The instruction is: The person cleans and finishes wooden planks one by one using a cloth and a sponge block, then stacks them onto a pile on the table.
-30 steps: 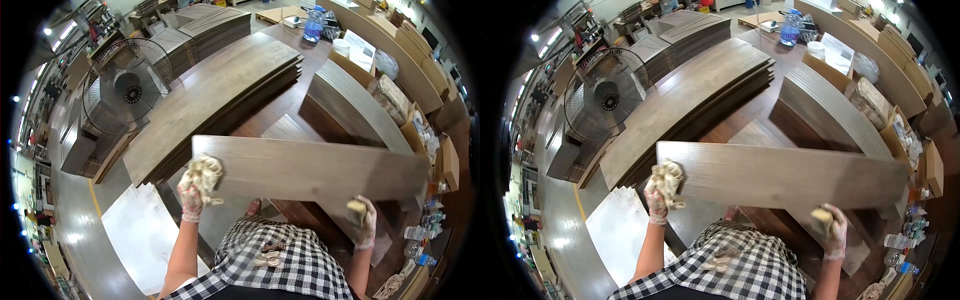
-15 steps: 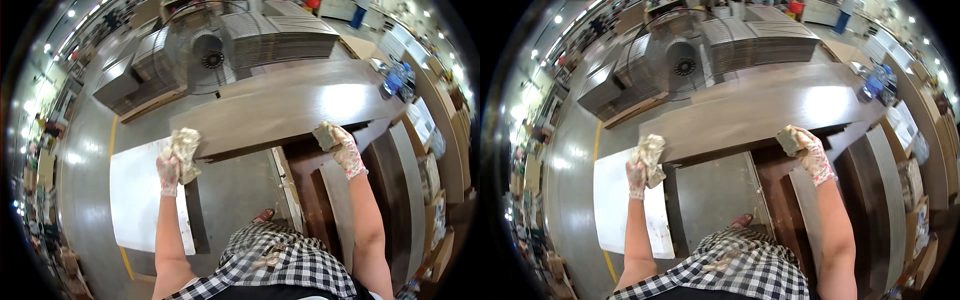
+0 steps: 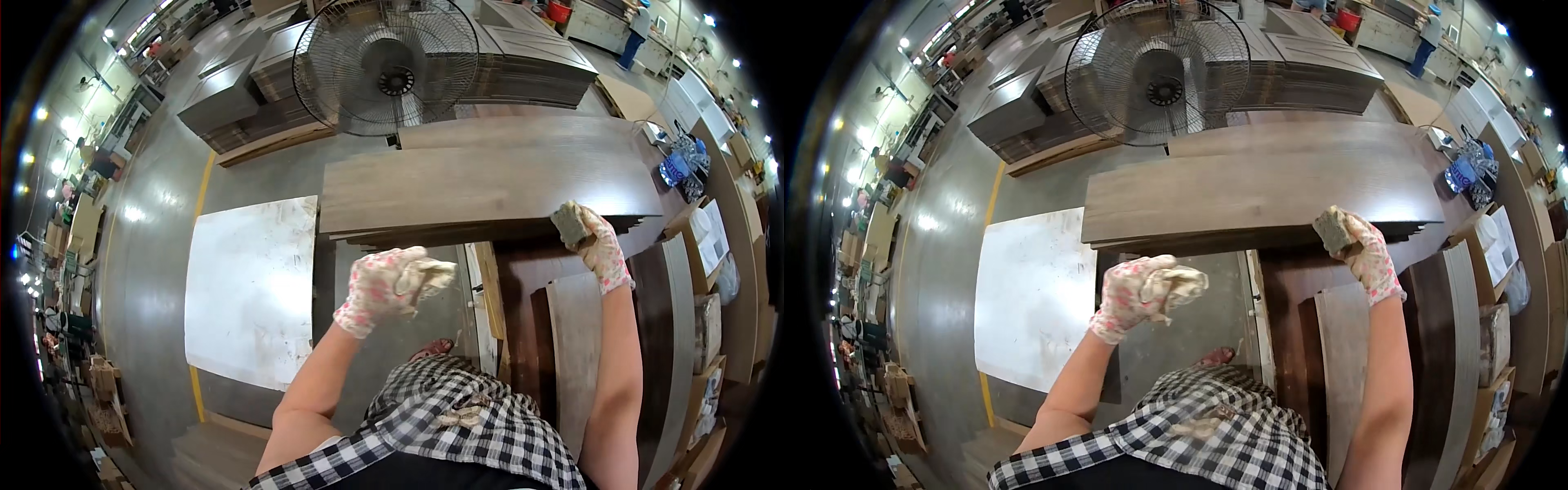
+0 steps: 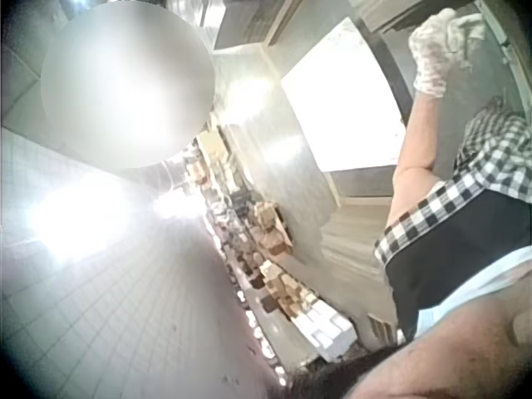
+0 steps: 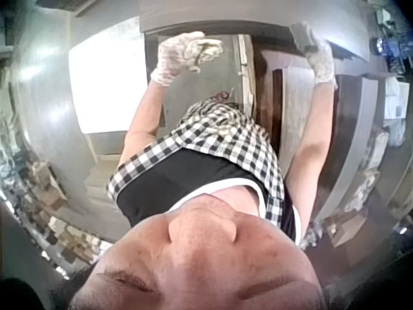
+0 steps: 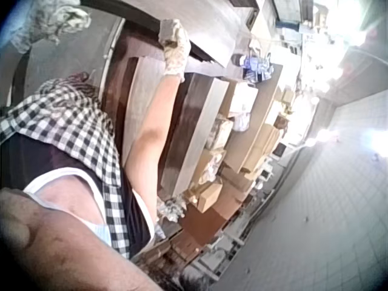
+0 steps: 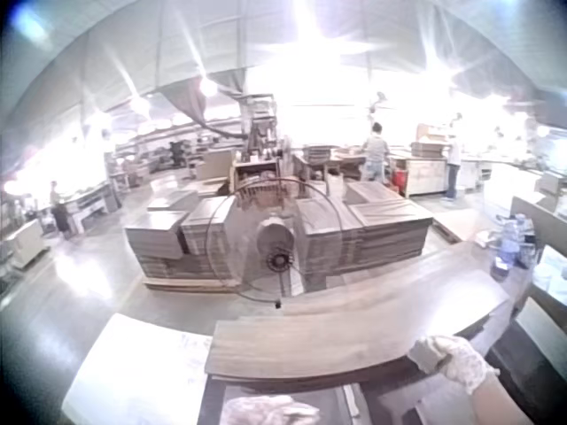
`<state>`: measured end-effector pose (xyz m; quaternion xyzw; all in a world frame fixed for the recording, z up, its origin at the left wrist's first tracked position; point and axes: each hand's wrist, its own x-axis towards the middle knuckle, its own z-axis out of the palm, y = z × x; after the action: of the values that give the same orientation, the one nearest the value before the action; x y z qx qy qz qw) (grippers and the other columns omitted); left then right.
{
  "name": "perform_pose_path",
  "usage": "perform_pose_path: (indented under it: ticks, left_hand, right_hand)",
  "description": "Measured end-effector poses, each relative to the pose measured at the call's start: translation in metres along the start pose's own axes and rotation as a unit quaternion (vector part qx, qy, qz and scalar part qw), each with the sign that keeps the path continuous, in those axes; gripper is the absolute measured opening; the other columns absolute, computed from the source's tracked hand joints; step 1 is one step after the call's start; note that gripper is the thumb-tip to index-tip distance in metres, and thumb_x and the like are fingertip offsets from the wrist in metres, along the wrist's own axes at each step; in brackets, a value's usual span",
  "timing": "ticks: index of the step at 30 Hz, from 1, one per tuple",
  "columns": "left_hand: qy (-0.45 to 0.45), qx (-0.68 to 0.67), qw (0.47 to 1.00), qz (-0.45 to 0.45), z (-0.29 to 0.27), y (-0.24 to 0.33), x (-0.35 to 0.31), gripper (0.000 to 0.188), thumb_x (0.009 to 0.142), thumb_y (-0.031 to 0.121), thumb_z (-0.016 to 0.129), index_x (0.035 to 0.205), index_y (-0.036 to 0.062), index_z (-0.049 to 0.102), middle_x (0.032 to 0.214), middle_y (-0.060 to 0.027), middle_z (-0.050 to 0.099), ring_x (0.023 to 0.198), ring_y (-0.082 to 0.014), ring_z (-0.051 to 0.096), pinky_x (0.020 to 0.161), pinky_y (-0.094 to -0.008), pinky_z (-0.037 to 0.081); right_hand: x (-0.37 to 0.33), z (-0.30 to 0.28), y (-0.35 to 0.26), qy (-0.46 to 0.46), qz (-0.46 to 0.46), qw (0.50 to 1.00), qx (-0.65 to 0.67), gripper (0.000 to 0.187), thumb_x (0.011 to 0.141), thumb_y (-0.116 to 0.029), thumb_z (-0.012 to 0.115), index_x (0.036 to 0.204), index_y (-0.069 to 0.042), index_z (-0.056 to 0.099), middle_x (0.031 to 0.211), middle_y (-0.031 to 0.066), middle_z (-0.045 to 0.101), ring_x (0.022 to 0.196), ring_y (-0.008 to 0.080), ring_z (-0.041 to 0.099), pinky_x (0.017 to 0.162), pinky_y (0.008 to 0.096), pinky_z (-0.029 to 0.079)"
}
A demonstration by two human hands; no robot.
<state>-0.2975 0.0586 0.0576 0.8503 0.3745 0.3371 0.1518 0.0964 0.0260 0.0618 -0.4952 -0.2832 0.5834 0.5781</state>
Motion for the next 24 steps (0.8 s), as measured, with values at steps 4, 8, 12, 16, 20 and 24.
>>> perform_pose_path:
  ticks: [4,8,12,16,20,24]
  left_hand:
    - [-0.008,-0.054,0.998,0.013,0.001,0.008,0.007,0.029,0.073,0.021,0.063,0.099,0.0076,0.063,0.087,-0.01,0.066,0.075,-0.0265,0.065,0.067,-0.0329,0.052]
    - [0.107,0.0,0.993,0.059,0.017,0.0,0.006,0.032,0.073,0.019,0.062,0.103,0.0075,0.062,0.1,-0.0118,0.064,0.076,-0.0265,0.065,0.067,-0.0321,0.052]
    - [0.041,0.098,0.992,-0.069,0.027,0.012,0.016,0.054,0.075,0.022,0.058,0.125,0.0069,0.047,0.129,-0.0127,0.048,0.068,-0.0268,0.064,0.061,-0.0351,0.052]
    - [-0.058,0.116,0.986,-0.105,0.038,0.006,0.014,0.062,0.077,0.031,0.06,0.13,0.0054,0.04,0.14,-0.0102,0.035,0.064,-0.026,0.062,0.056,-0.0349,0.051]
    - [-0.072,0.128,0.983,-0.108,0.056,0.006,0.01,0.049,0.078,0.04,0.059,0.111,0.0039,0.054,0.118,-0.0145,0.052,0.068,-0.0256,0.062,0.059,-0.037,0.05]
    - [-0.132,0.056,0.983,-0.11,0.051,0.006,0.011,0.049,0.07,0.024,0.066,0.113,0.0056,0.052,0.109,-0.0116,0.056,0.084,-0.0251,0.06,0.07,-0.038,0.048]
  right_hand:
    - [-0.018,0.01,-0.009,0.029,-0.041,0.998,-0.032,0.041,0.085,-0.027,0.057,0.115,-0.001,0.053,0.104,0.0088,0.061,0.09,0.0199,0.06,0.07,0.0347,0.051]
    - [-0.047,0.009,-0.005,-0.003,-0.054,0.998,-0.044,0.043,0.085,-0.03,0.059,0.115,0.0,0.053,0.107,0.0108,0.06,0.089,0.0188,0.061,0.071,0.0313,0.052]
    - [-0.043,0.07,-0.013,-0.017,-0.065,0.992,-0.11,0.046,0.081,-0.019,0.065,0.12,0.0,0.05,0.108,0.0082,0.059,0.091,0.0144,0.059,0.079,0.0248,0.048]
    - [-0.032,0.17,-0.024,-0.132,-0.069,0.953,-0.264,0.053,0.077,-0.028,0.066,0.12,0.0,0.052,0.108,0.0092,0.059,0.098,0.0137,0.055,0.085,0.0257,0.045]
    - [0.008,0.246,0.0,-0.236,-0.218,0.848,-0.422,0.041,0.077,-0.022,0.066,0.115,-0.008,0.057,0.105,0.0105,0.061,0.097,0.0207,0.059,0.084,0.0318,0.047]
    - [0.04,0.318,0.023,-0.295,-0.338,0.718,-0.533,0.039,0.077,-0.022,0.065,0.113,-0.007,0.058,0.109,0.0113,0.059,0.102,0.0272,0.055,0.09,0.0362,0.043]
